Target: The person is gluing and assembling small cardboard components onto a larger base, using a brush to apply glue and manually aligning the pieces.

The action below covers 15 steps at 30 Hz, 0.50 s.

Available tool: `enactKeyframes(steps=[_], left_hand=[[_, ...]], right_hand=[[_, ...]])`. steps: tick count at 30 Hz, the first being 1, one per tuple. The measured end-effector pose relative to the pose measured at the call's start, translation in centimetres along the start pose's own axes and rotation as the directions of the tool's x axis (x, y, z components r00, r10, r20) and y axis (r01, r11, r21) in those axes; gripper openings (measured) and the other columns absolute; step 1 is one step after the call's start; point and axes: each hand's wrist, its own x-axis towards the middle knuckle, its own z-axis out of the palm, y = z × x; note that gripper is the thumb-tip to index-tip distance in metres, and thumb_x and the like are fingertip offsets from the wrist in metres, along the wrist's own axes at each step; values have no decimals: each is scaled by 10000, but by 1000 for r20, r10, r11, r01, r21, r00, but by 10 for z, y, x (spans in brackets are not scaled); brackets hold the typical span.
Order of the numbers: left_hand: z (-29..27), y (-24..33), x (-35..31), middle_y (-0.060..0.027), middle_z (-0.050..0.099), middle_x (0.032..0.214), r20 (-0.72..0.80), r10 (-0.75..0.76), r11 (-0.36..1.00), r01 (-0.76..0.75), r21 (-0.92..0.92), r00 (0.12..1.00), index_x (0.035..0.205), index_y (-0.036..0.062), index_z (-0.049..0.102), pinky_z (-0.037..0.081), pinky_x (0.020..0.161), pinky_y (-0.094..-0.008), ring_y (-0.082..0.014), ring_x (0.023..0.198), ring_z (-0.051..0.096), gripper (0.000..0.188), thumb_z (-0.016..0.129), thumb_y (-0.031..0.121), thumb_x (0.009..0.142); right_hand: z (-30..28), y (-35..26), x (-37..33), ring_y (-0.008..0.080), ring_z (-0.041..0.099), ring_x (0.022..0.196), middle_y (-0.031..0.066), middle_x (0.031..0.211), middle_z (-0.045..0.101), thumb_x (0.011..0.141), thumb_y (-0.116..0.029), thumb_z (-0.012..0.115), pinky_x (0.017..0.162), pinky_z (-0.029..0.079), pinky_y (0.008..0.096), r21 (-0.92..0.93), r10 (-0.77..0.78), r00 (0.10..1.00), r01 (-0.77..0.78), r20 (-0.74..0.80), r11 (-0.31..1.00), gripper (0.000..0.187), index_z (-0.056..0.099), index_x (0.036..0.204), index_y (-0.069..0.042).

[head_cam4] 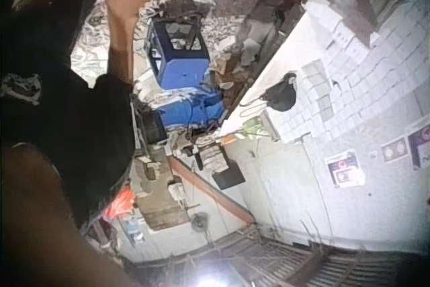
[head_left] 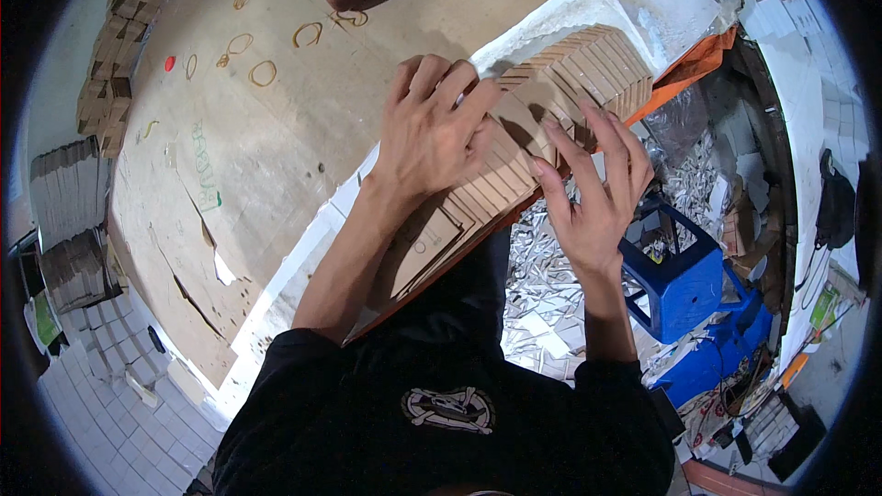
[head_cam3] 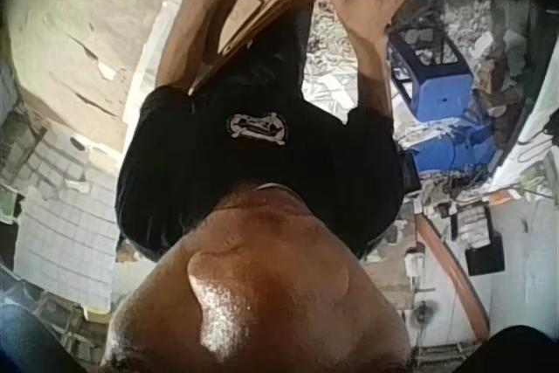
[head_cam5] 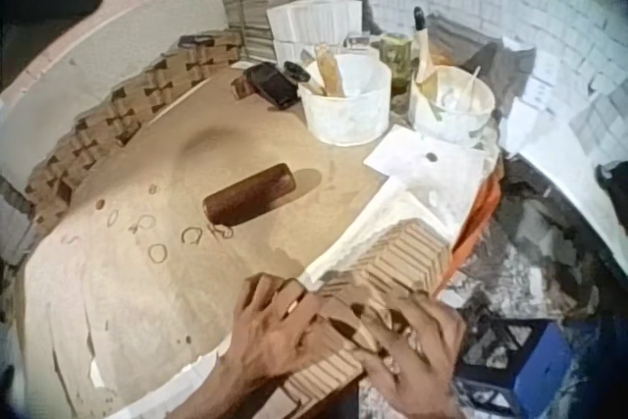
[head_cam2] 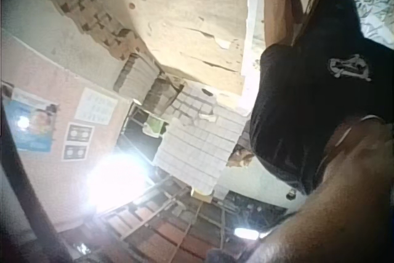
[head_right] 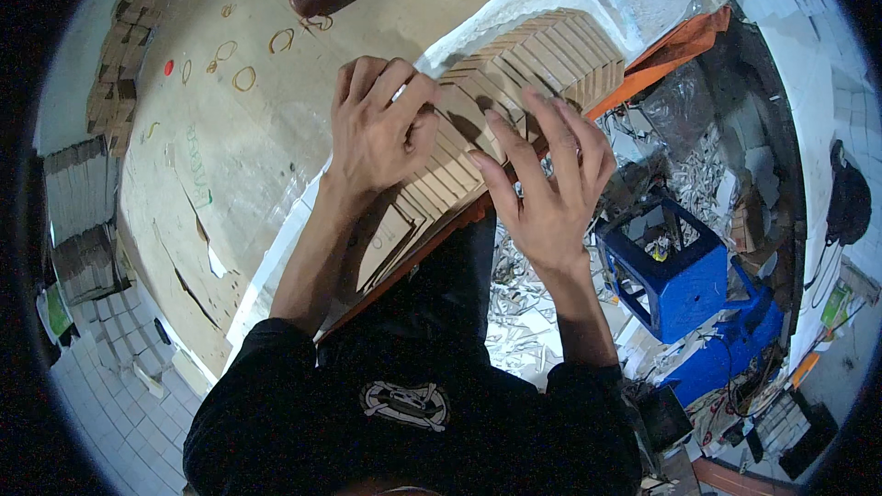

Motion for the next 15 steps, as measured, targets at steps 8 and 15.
enactKeyframes(steps=[8,15], left_hand=[[-9,-8,2,-87,567,888,-26,87,993,-89,-79,996,884,94,624,439,809,-439,-285,822,546,279,640,230,641],[-9,2,4,-80,533,846,-23,67,997,-68,-28,997,862,129,640,404,770,-419,-283,774,511,286,626,282,621]], right_hand=[[2,4,2,262,452,1379,0,1304,712,920,-446,721,1150,215,495,294,-1,996,-27,94,955,297,805,948,-162],[8,28,0,194,478,1401,-117,1208,748,885,-741,572,1202,37,587,86,-296,948,287,118,954,574,784,845,-209]])
